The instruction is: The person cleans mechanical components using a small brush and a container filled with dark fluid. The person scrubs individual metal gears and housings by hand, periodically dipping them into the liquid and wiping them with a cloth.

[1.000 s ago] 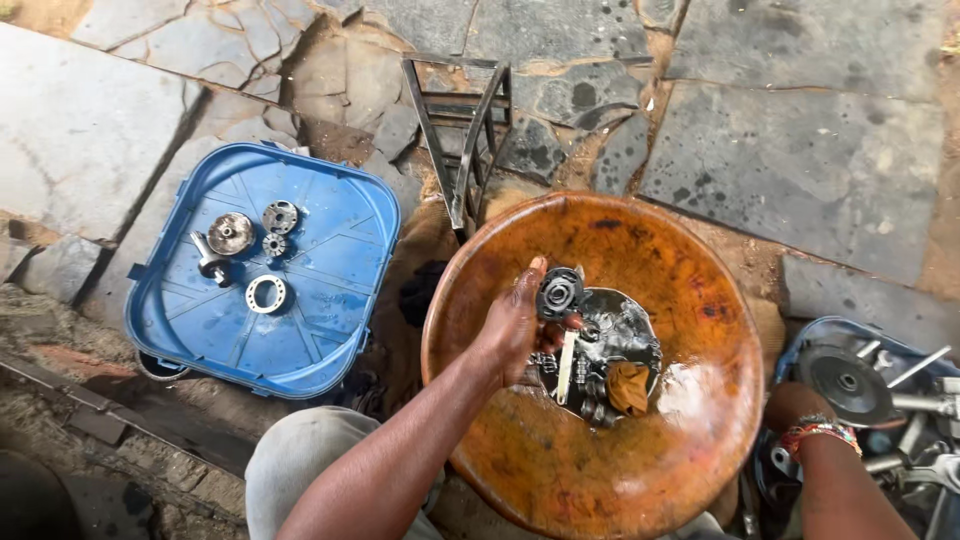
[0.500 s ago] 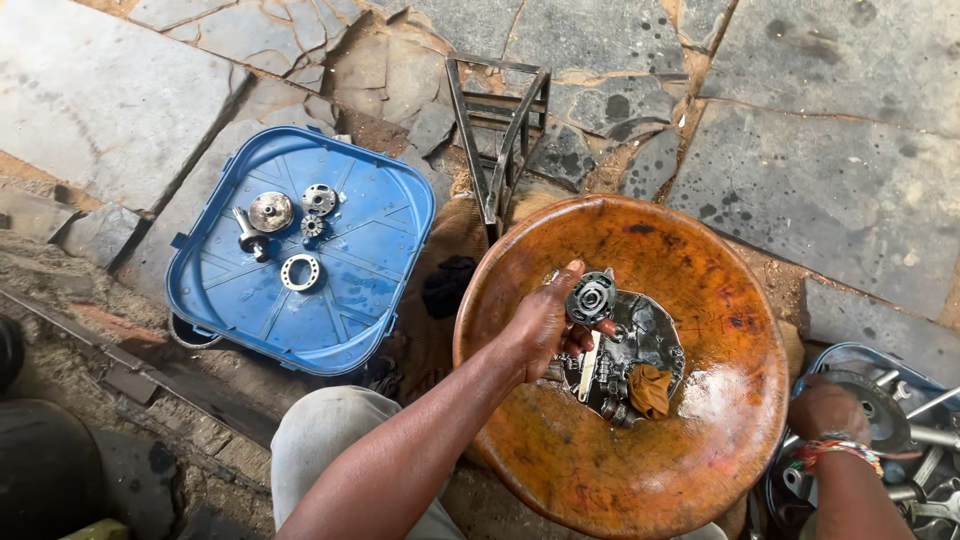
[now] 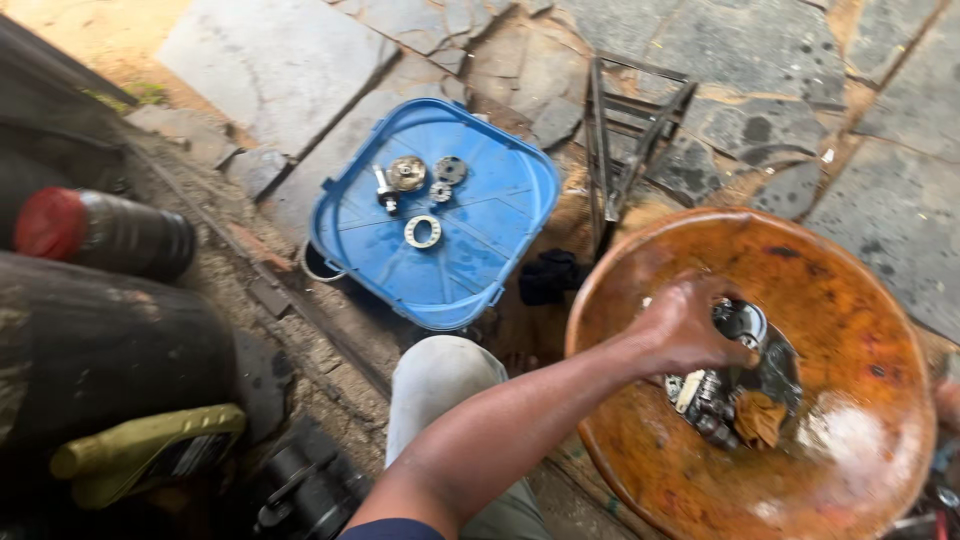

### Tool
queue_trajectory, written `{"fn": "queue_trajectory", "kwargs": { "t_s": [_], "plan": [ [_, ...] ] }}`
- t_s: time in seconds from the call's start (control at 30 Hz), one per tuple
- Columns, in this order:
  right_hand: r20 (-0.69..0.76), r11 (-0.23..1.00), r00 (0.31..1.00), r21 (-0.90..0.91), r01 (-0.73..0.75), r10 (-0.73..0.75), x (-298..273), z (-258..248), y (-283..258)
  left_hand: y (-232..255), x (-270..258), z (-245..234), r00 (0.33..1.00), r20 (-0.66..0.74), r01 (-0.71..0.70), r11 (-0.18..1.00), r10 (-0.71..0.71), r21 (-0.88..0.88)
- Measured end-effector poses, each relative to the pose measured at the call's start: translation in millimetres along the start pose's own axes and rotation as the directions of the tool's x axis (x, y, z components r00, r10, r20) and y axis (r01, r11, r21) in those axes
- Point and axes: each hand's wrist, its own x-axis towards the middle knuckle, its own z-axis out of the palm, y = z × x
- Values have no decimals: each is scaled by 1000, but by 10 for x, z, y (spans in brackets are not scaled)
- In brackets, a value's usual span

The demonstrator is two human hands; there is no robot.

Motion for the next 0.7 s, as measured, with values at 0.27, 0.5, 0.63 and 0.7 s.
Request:
{"fn": "queue_trajectory", "kwargs": {
  "t_s": [0.27,0.5,0.63,0.7],
  "plan": [
    [206,979,975,-163,124,-89,118,463,-91,62,-234,-34,897,-235,-351,926,374,137],
    [317,911,944,-357,206,-89,286,674,-183,-7,-149,-305,968,-175,-126,954,178,271],
    [177,954,971,-222,200,-162,315,865,-93,-1,-152,-278,907,-215,-293,911,361,292],
    [276,941,959,-302,153,-68,306,773,-63,11,-120,-338,965,-214,-99,964,154,246]
  ]
}}
